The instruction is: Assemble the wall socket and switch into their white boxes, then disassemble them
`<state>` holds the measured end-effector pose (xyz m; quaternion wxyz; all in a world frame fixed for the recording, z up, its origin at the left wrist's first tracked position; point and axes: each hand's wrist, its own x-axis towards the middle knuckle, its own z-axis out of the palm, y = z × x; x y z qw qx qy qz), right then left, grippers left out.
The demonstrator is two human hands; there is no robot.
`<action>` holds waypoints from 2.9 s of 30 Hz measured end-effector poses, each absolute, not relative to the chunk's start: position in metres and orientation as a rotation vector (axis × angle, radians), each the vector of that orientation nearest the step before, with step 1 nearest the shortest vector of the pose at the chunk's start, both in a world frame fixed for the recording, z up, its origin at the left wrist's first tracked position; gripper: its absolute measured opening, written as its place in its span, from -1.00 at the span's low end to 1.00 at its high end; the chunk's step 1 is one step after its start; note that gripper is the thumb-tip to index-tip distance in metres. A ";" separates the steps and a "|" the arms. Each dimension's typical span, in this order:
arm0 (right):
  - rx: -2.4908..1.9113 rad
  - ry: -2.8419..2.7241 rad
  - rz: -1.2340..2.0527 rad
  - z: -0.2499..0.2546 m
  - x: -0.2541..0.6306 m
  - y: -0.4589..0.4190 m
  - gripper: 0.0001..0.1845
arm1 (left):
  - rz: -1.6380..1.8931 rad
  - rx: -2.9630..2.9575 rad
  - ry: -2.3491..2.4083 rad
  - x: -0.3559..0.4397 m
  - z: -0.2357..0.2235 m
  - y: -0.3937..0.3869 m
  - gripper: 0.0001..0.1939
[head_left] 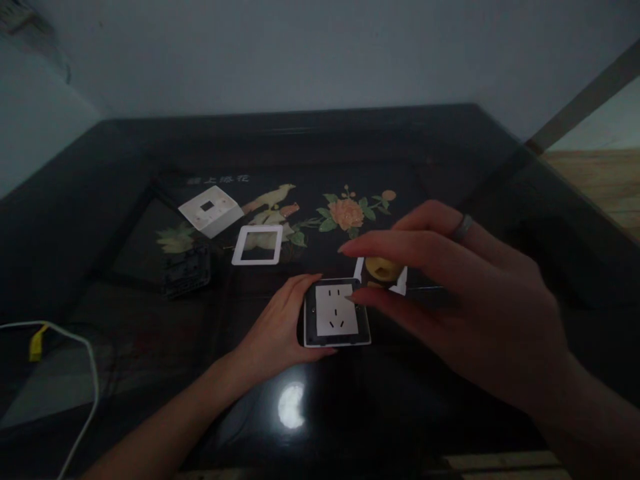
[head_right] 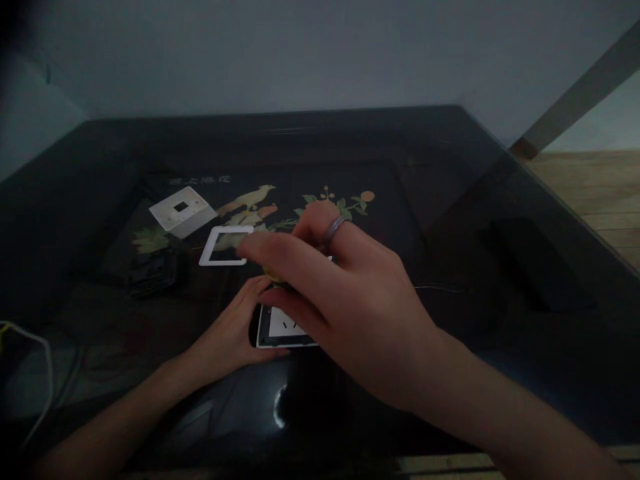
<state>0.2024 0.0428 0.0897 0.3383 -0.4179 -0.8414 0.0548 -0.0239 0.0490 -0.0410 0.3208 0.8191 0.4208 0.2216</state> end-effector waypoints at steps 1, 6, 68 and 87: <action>-1.092 -2.207 0.181 0.091 0.203 0.043 -0.70 | 0.581 2.151 1.108 -0.024 -0.040 0.049 -0.02; -1.059 -2.287 0.385 0.098 0.209 0.042 -0.58 | 0.582 2.155 1.106 -0.023 -0.039 0.049 -0.05; -1.155 -2.010 1.162 0.052 0.160 0.038 -0.74 | 1.268 1.280 0.758 -0.030 0.001 0.038 -0.76; -1.391 -2.165 0.910 -0.042 0.221 0.011 -0.17 | 1.838 1.197 0.935 -0.041 0.017 0.055 -0.74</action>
